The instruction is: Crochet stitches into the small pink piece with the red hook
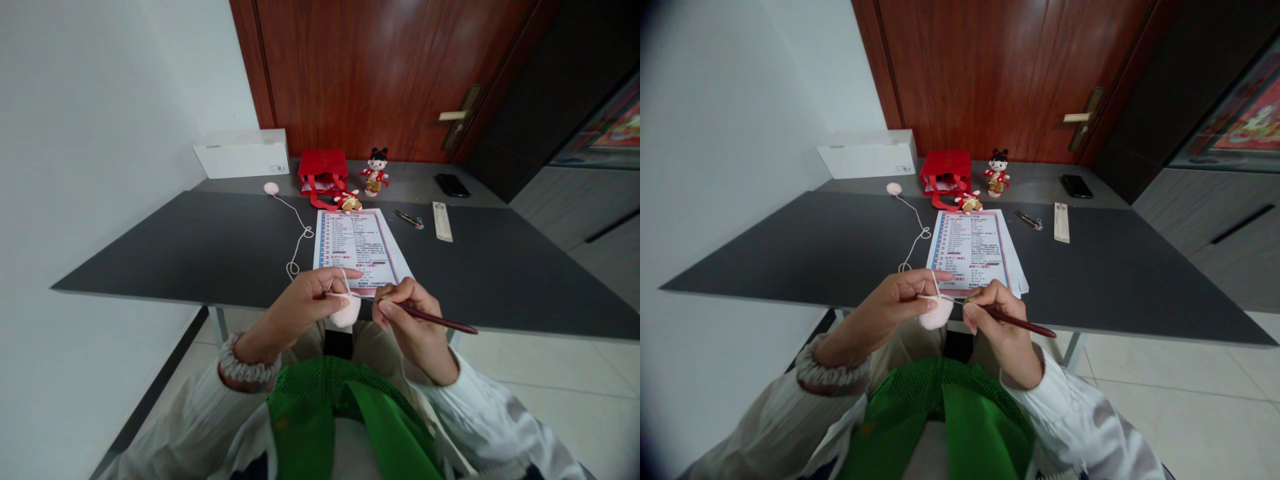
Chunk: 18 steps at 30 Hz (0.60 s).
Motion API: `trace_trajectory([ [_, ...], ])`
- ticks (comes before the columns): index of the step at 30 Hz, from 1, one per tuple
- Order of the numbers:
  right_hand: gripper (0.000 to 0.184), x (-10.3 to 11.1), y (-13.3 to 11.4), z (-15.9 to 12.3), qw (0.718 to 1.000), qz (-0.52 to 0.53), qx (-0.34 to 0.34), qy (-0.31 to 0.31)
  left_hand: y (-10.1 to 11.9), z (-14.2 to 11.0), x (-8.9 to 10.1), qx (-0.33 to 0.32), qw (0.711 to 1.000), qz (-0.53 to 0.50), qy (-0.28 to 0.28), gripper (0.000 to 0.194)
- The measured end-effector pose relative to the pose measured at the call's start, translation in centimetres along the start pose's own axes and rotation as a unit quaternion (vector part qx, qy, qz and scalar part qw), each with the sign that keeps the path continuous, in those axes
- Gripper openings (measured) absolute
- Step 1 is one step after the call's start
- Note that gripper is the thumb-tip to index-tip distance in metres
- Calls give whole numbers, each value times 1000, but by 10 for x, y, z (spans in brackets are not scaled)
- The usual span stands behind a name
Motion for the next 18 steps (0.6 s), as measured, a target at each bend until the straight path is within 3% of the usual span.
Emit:
trace_trajectory([
  [4, 16, 1, -10, -2, 993, -106, 42, 0, 4, 1, 1, -11, 999, 49, -12, 31],
  [8, 22, -4, -19, -7, 950, -241, 194, -44, 4, 2, 1, -13, 998, 62, -7, 29],
  [11, 27, -9, -14, -10, 928, -258, 262, -62, 2, 1, 0, -5, 999, 32, -2, 34],
  [13, 26, -11, -6, -10, 945, -221, 239, -33, 0, 0, -1, 2, 1000, -1, 0, 37],
  [16, 17, -10, 8, -9, 990, -77, 115, 39, -4, -1, -1, 13, 999, -41, 13, 38],
  [18, 15, -9, 12, -8, 996, -18, 71, 45, -5, -1, -1, 19, 998, -49, 18, 39],
])
Point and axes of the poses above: each hand's wrist, its own z-axis towards the middle knuckle, its own x-axis out of the back of the hand, y = z × x, the point moved 2 cm from there along z, towards the middle knuckle, and after that the axes turned 12 degrees about -x, right-handed, at the moved point
